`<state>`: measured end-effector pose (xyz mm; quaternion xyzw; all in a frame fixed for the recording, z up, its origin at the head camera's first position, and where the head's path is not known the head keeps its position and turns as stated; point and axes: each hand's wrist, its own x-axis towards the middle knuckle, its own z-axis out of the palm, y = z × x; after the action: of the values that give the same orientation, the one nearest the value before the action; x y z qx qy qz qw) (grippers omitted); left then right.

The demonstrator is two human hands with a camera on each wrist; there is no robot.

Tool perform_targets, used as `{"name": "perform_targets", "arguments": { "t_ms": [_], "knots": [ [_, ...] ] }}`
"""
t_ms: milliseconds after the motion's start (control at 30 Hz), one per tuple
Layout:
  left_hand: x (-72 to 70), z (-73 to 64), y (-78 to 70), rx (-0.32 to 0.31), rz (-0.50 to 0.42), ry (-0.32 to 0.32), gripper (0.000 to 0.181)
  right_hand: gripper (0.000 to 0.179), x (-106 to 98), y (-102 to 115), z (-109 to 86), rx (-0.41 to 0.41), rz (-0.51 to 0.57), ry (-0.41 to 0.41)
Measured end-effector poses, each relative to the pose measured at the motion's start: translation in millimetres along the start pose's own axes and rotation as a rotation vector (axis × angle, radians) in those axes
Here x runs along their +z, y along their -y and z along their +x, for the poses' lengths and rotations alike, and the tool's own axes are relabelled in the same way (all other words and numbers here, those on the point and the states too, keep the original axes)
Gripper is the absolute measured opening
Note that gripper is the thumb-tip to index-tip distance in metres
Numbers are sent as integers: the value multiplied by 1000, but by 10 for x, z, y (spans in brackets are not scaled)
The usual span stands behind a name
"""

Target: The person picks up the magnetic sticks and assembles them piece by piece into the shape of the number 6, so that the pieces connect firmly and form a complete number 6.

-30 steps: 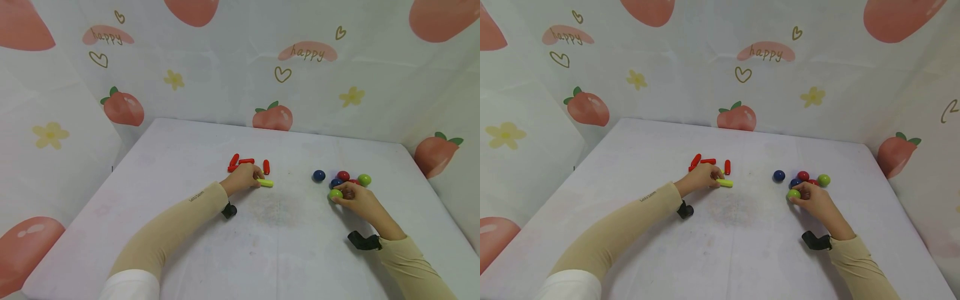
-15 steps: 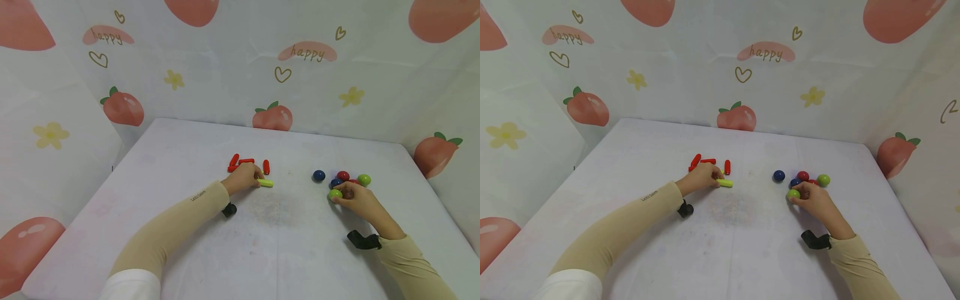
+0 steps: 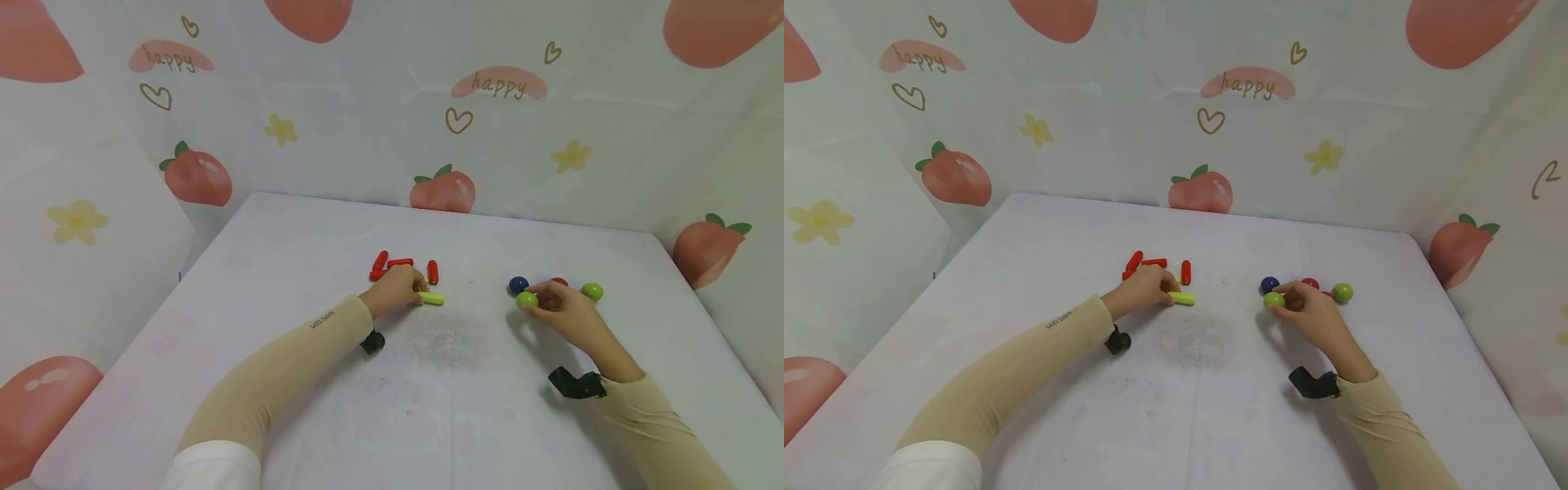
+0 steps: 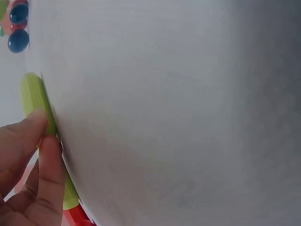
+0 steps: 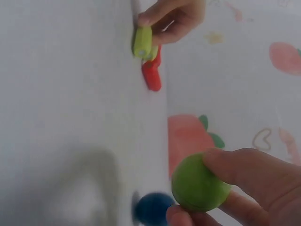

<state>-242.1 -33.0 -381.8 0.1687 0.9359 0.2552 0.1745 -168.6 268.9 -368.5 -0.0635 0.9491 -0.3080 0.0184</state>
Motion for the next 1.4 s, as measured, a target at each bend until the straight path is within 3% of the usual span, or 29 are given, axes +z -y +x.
{"name": "perform_targets", "arguments": {
  "t_ms": [200, 533, 867, 1133, 1400],
  "knots": [
    [-8, -3, -7, 1, 1, 2, 22, 45, 68, 157, 91, -20, 65, 9],
    [-15, -7, -26, -7, 3, 8, 19, 52, 294, 393, 282, 6, 121, 107],
    [11, 54, 0, -17, 18, 11, 18, 44, 522, 486, 441, 24, 159, 179],
    [-3, 52, -8, -17, 19, 11, 17, 39, 705, 513, 519, -4, 208, 171],
    [-5, 53, 5, -9, 13, 9, 15, 39, 788, 566, 536, 36, 182, 163]
  ]
}}
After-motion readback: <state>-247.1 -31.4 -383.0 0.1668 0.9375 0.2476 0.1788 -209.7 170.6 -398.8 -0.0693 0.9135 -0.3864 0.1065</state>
